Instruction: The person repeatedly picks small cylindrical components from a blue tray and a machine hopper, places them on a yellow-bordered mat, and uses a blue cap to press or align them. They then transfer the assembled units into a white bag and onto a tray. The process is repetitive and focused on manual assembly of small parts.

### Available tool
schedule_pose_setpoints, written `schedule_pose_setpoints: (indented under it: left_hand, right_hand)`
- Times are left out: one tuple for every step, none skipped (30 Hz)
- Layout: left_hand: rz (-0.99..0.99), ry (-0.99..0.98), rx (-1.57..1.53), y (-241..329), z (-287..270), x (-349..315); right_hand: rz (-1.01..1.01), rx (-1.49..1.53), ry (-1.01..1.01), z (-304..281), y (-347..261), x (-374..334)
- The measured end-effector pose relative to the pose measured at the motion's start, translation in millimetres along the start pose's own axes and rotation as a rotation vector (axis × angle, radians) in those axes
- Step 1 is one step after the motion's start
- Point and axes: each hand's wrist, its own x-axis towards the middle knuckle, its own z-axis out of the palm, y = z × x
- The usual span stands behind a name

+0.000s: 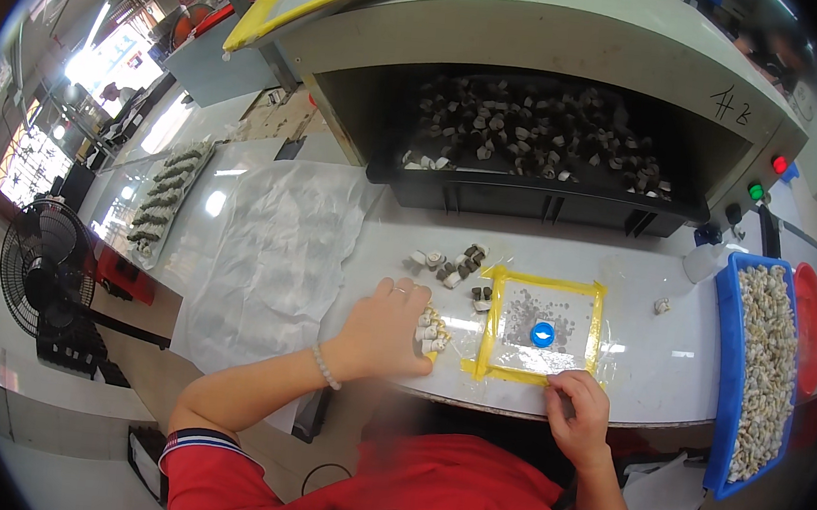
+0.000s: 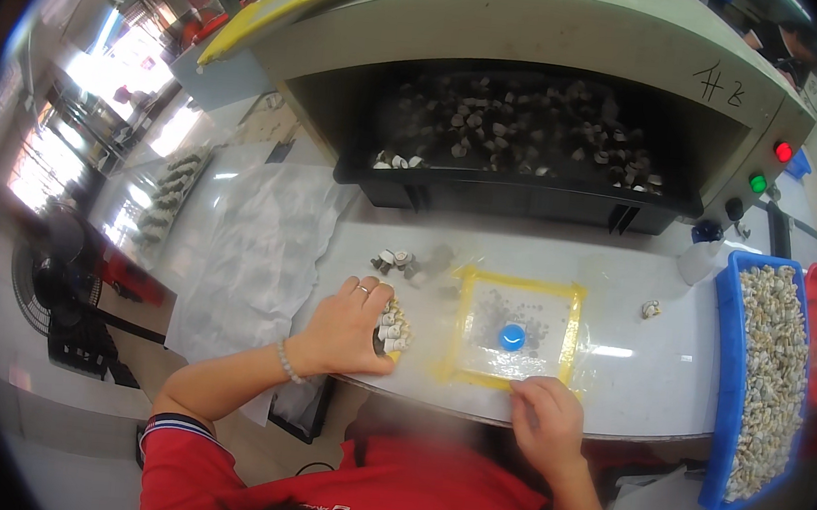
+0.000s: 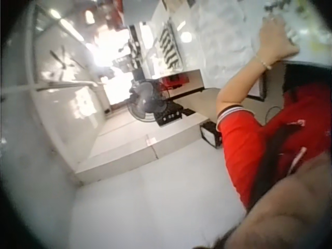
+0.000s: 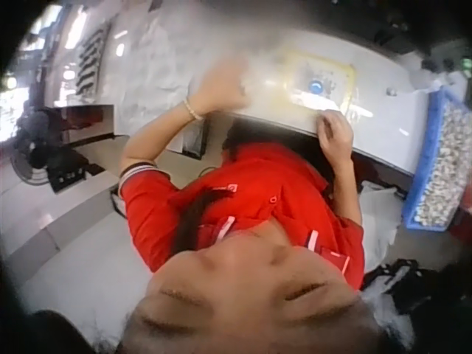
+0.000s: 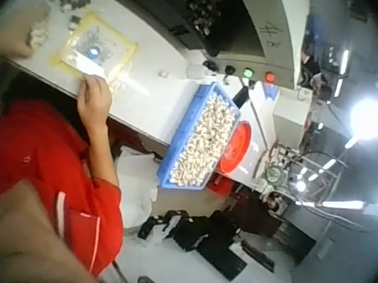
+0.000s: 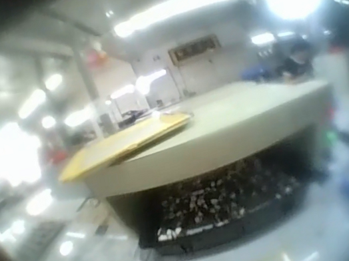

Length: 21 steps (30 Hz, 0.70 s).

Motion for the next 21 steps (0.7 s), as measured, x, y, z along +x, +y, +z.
schedule_pose_setpoints:
  left_hand:
    - [-0.003, -0.009, -0.002, -0.3, -1.8, -0.4]
    - [-0.018, 0.021, -0.046, -1.4, -3.0, -0.3]
    - [-0.033, 0.049, -0.091, -3.8, -5.3, -1.1]
    - [-0.048, 0.077, -0.135, -7.0, -8.5, -2.1]
    - [-0.089, 0.139, -0.144, -11.8, -16.0, -0.9]
    - [-0.134, 0.201, -0.157, -19.4, -27.2, 2.0]
    - [-0.176, 0.264, -0.172, -28.4, -37.3, 8.4]
    - [-0.234, 0.312, -0.137, -39.2, -47.8, 15.9]
    - [-0.295, 0.362, -0.097, -50.5, -60.8, 24.4]
    - [-0.349, 0.377, -0.049, -65.4, -68.4, 35.3]
    - [-0.404, 0.395, 0.001, -81.9, -72.4, 46.3]
    - [-0.454, 0.397, 0.020, -94.6, -77.1, 55.1]
    - [-0.503, 0.397, 0.037, -106.4, -79.1, 63.0]
    - [-0.547, 0.396, 0.052, -115.8, -79.5, 70.4]
    - [-0.573, 0.361, 0.071, -122.9, -78.6, 75.8]
    - [-0.600, 0.326, 0.092, -128.9, -77.8, 80.3]
    - [-0.623, 0.290, 0.110, -135.0, -74.4, 84.5]
    - [-0.634, 0.271, 0.120, -143.7, -68.6, 87.2]
    - [-0.647, 0.253, 0.132, -153.2, -62.0, 88.9]
    - [-0.658, 0.232, 0.142, -157.6, -58.6, 91.4]
    - [-0.671, 0.214, 0.130, -160.8, -58.1, 92.9]
  right_hand:
    - [0.000, 0.011, 0.005, 0.2, 0.6, -0.3]
    - [0.007, 0.019, 0.012, 0.6, 1.1, -2.3]
    - [0.004, 0.019, 0.015, 0.1, 1.0, -2.6]
    - [0.002, 0.019, 0.018, -1.0, 0.6, -1.5]
    - [-0.001, 0.019, 0.020, -1.3, 0.8, -0.7]
    - [0.003, 0.017, 0.015, -0.6, 0.9, -1.1]
    - [0.007, 0.011, 0.011, -1.2, 1.4, -1.1]
    - [0.007, 0.009, 0.006, -1.6, 1.7, -0.5]
    - [0.003, 0.008, 0.005, -1.9, 1.6, 0.4]
    - [-0.001, 0.005, 0.005, -2.2, 1.1, 0.9]
    - [-0.008, 0.004, 0.006, -1.8, 1.2, 2.0]
    - [-0.011, 0.006, 0.006, -2.0, 0.6, 2.8]
    - [-0.013, 0.005, 0.005, -2.1, 0.1, 2.7]
    - [-0.012, 0.000, 0.007, -2.4, 0.3, 2.5]
    - [-0.004, 0.008, 0.006, -2.3, 0.8, 1.6]
    - [0.004, 0.016, 0.006, -2.0, 1.4, 1.0]
    - [0.014, 0.020, 0.006, -2.2, 1.9, 0.2]
    - [0.018, 0.019, 0.004, -2.5, 1.8, 0.4]
    - [0.020, 0.020, 0.002, -3.0, 1.1, 0.8]
    - [0.026, 0.019, -0.001, -3.3, 1.0, 0.9]
    - [0.022, 0.012, -0.001, -3.7, 1.4, 1.3]
